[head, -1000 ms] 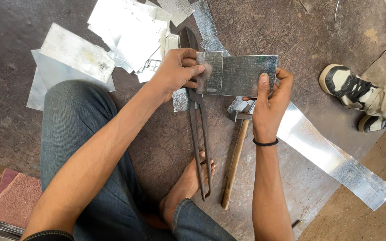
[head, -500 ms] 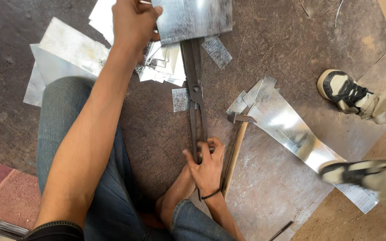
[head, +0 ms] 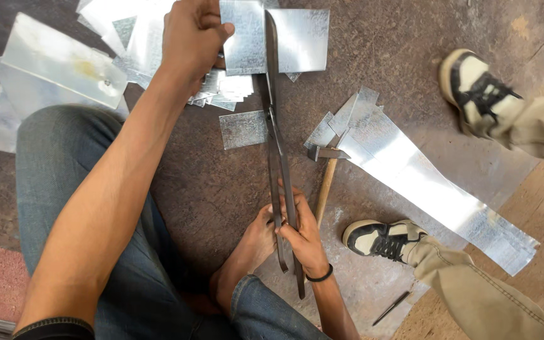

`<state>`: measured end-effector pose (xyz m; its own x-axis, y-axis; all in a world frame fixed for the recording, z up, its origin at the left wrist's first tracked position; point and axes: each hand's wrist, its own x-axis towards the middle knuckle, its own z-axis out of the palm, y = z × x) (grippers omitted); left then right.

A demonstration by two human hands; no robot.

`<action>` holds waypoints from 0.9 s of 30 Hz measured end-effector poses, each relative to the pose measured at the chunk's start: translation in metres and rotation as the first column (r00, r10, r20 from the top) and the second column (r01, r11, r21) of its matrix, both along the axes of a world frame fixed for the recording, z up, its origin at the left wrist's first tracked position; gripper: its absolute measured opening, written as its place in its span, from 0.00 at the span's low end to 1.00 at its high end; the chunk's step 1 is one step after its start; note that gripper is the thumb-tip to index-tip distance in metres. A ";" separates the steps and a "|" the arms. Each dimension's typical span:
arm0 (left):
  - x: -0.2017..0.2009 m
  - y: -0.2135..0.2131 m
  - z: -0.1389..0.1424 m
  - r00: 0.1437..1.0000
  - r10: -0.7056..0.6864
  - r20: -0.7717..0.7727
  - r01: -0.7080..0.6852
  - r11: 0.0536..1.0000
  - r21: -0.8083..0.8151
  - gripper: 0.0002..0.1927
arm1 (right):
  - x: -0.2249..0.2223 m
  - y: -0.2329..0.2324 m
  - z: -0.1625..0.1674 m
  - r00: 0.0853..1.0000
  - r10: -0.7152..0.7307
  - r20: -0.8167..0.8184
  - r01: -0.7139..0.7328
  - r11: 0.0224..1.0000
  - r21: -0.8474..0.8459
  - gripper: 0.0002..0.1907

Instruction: The person sits on the floor and cuts a long galvanized sheet-metal strip into small rectangular pieces using large hand shears, cutting one piece at a time and setting the cut pieces on a growing pile beside them.

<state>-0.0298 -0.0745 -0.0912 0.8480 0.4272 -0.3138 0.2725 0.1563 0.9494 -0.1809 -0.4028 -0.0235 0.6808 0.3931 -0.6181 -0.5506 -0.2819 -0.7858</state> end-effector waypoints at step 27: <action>-0.003 -0.008 0.008 0.989 -0.026 -0.145 0.039 0.995 0.087 0.04 | 0.022 0.037 -0.018 0.886 0.393 0.246 -0.148 0.742 -0.653 0.21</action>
